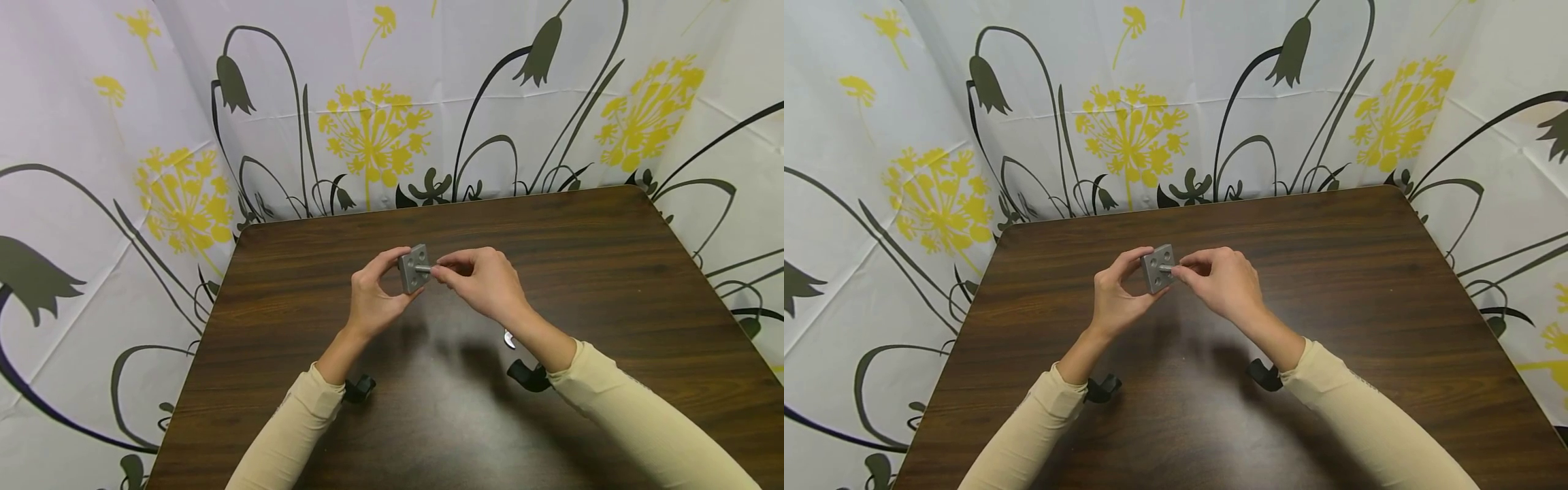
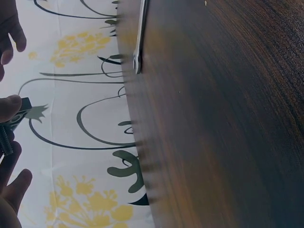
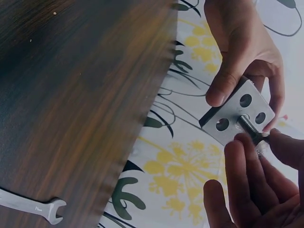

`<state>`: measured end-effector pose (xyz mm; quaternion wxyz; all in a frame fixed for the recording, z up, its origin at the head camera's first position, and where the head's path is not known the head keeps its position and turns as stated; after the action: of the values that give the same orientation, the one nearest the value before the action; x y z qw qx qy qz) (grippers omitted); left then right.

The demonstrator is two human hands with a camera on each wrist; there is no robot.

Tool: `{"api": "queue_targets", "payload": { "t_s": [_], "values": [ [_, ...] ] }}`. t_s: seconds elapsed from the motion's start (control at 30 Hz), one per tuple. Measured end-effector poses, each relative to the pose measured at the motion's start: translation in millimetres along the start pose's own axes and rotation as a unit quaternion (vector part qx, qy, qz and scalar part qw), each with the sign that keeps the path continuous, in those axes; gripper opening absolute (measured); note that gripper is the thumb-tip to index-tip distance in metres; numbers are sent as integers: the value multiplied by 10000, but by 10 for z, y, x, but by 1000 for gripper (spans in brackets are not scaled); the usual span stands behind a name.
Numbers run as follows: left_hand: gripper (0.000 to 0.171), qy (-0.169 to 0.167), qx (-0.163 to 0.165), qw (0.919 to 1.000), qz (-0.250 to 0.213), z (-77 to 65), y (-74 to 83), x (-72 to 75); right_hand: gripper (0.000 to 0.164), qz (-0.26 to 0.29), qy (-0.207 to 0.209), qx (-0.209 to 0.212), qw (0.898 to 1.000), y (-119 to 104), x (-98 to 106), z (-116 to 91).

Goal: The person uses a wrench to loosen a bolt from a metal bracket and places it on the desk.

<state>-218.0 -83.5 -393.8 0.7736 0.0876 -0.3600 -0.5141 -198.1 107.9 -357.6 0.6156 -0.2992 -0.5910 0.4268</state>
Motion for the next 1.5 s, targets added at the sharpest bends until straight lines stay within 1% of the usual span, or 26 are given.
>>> {"api": "queue_targets", "payload": {
  "t_s": [0.2,0.43,0.57,0.63,0.73,0.83,0.97,1.1,1.17,1.3,1.5],
  "values": [
    [61,-4,-19,10000,-52,3,-7,1,24,-44,92,323,9994,-24,7,1],
    [62,-13,-33,10000,-68,3,-2,3,23,-174,181,964,9950,-67,0,-18],
    [62,8,-53,10000,-83,4,-5,-2,26,-125,229,1061,9940,-67,-3,-15],
    [62,17,-57,10000,-76,8,-4,-1,28,-101,235,1045,9942,-64,-2,-14],
    [63,12,-57,10000,-47,12,-1,3,30,-42,248,914,9955,-61,5,-20],
    [63,-3,-49,10000,-11,13,-6,3,30,-58,315,655,9973,-48,17,-21],
    [63,-17,-37,10000,5,13,-11,8,34,-218,353,242,9988,-14,27,-10],
    [63,5,-23,10000,-12,15,-3,21,40,-367,178,-114,9991,17,11,-4],
    [63,18,-18,10000,-17,16,-1,25,41,-402,111,-224,9989,25,1,-6],
    [62,53,-39,10000,-39,21,7,28,37,-389,102,-213,9990,25,-8,-6],
    [62,51,-13,10000,-51,18,0,29,27,-344,204,64,9992,-11,-8,-4]
  ]
}}
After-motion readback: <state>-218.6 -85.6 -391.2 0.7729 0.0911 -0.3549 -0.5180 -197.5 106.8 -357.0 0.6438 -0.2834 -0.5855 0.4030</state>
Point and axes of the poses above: each hand's wrist, its own z-axis towards the middle knuckle, its own x-axis out of the back of the hand, y = z × x, the point moved 5 cm from there along z, towards the middle knuckle, and after that the axes turned 10 degrees about z, right-handed, at the moved point
